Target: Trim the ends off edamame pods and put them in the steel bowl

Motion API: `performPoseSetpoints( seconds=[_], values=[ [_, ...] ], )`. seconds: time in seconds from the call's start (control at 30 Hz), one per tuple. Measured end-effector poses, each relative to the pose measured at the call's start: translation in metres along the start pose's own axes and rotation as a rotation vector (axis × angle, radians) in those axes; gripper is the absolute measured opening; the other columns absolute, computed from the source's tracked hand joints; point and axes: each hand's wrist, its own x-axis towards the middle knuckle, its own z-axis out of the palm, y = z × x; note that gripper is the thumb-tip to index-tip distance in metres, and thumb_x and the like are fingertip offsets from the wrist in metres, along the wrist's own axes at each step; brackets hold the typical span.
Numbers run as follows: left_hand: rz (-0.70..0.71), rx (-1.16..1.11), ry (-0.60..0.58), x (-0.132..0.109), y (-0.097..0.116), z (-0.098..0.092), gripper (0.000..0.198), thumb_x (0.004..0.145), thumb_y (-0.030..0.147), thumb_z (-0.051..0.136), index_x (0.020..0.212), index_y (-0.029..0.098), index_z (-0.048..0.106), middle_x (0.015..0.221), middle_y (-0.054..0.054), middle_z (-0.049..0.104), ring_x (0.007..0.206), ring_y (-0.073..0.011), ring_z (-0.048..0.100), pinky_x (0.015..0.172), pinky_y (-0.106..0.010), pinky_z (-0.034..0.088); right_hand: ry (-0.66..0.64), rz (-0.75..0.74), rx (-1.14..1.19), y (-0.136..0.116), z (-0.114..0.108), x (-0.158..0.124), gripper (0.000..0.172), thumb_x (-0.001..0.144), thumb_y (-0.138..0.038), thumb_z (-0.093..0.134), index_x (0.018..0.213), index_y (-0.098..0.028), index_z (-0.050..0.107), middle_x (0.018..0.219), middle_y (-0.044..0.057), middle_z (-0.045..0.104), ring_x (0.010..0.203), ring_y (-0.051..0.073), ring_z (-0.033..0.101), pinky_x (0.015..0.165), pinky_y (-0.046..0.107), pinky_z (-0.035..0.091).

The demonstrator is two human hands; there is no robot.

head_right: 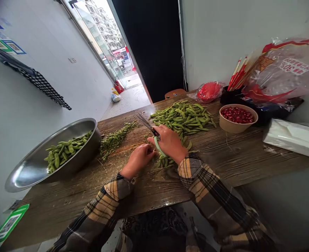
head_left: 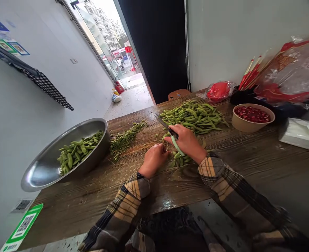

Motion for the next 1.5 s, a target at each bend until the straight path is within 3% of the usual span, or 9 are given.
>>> performPoseSetpoints(
  seconds=[0.13,0.33,0.4,0.5,0.63,0.9,1.27,1.43,1.5],
  values=[
    [0.067,-0.273,0.066,0.000,-0.018,0.002,0.009,0.073,0.018,0.058,0.067,0.017,0.052,0.069,-0.001,0.055,0.066,-0.0131,0.048,0.061,-0.025,0.033,-0.057,0.007,-0.025,-0.005,-0.002,0.000,0.037,0.086,-0.042,0.060,0.113,-0.017,0.062,0.100,0.010,0.066,0.090,0.023,0.062,0.077,0.033,0.048],
    [-0.097,-1.046,0.087,-0.012,-0.037,-0.013,0.024,0.080,0.038,0.060,0.080,0.018,0.046,0.067,0.003,0.059,0.042,-0.0051,0.037,0.043,-0.020,0.027,-0.169,-0.035,-0.028,-0.010,-0.004,-0.005,0.041,0.084,-0.042,0.064,0.117,-0.018,0.060,0.101,0.008,0.065,0.090,0.022,0.062,0.075,0.031,0.047],
    [-0.113,-1.207,0.088,-0.016,-0.036,-0.016,0.028,0.079,0.040,0.063,0.083,0.018,0.045,0.071,0.002,0.063,0.040,-0.0040,0.038,0.040,-0.019,0.026,-0.225,-0.046,-0.039,-0.011,-0.005,-0.007,0.044,0.083,-0.041,0.065,0.120,-0.017,0.059,0.102,0.008,0.064,0.085,0.021,0.062,0.072,0.030,0.047],
    [-0.112,-1.352,0.087,-0.018,-0.034,-0.015,0.029,0.077,0.037,0.068,0.088,0.016,0.051,0.077,-0.001,0.066,0.046,-0.0052,0.048,0.043,-0.018,0.035,-0.307,-0.041,-0.060,-0.011,-0.007,-0.009,0.045,0.081,-0.041,0.067,0.120,-0.019,0.059,0.100,0.006,0.064,0.075,0.018,0.061,0.064,0.028,0.045],
    [-0.071,-1.437,0.085,-0.020,-0.035,-0.012,0.027,0.078,0.035,0.067,0.093,0.014,0.060,0.084,-0.004,0.067,0.057,-0.0079,0.056,0.053,-0.022,0.046,-0.379,-0.062,-0.068,-0.010,-0.008,-0.012,0.045,0.078,-0.040,0.071,0.117,-0.021,0.061,0.100,0.004,0.063,0.074,0.017,0.061,0.064,0.029,0.045],
    [-0.102,-1.327,0.109,-0.027,-0.025,-0.012,0.028,0.074,0.037,0.071,0.084,0.012,0.065,0.068,-0.001,0.064,0.046,-0.0065,0.049,0.045,-0.020,0.039,-0.527,-0.141,-0.101,-0.016,-0.009,-0.017,0.050,0.076,-0.037,0.073,0.121,-0.020,0.058,0.106,0.006,0.063,0.083,0.020,0.063,0.068,0.031,0.049],
    [-0.085,-1.418,0.061,-0.027,-0.028,-0.007,0.027,0.072,0.036,0.072,0.081,0.011,0.067,0.069,-0.002,0.063,0.049,-0.0056,0.045,0.047,-0.020,0.033,-0.472,-0.183,-0.104,-0.003,-0.002,-0.023,0.035,0.084,-0.038,0.064,0.116,-0.022,0.062,0.102,0.008,0.068,0.085,0.024,0.067,0.072,0.035,0.052],
    [-0.207,-1.601,0.251,-0.022,-0.034,-0.007,0.025,0.066,0.029,0.078,0.081,0.013,0.066,0.068,0.002,0.060,0.052,-0.0041,0.045,0.047,-0.017,0.033,-0.387,-0.096,-0.141,-0.006,-0.005,-0.020,0.042,0.081,-0.042,0.066,0.117,-0.020,0.062,0.104,0.009,0.067,0.084,0.024,0.067,0.072,0.036,0.053],
    [-0.254,-1.755,0.255,-0.021,-0.037,-0.009,0.027,0.066,0.029,0.078,0.082,0.014,0.063,0.067,0.004,0.058,0.051,-0.0036,0.047,0.046,-0.017,0.035,-0.388,-0.065,-0.143,-0.009,-0.006,-0.019,0.046,0.080,-0.044,0.067,0.119,-0.020,0.060,0.105,0.008,0.066,0.080,0.022,0.066,0.070,0.035,0.053]
  ],
)
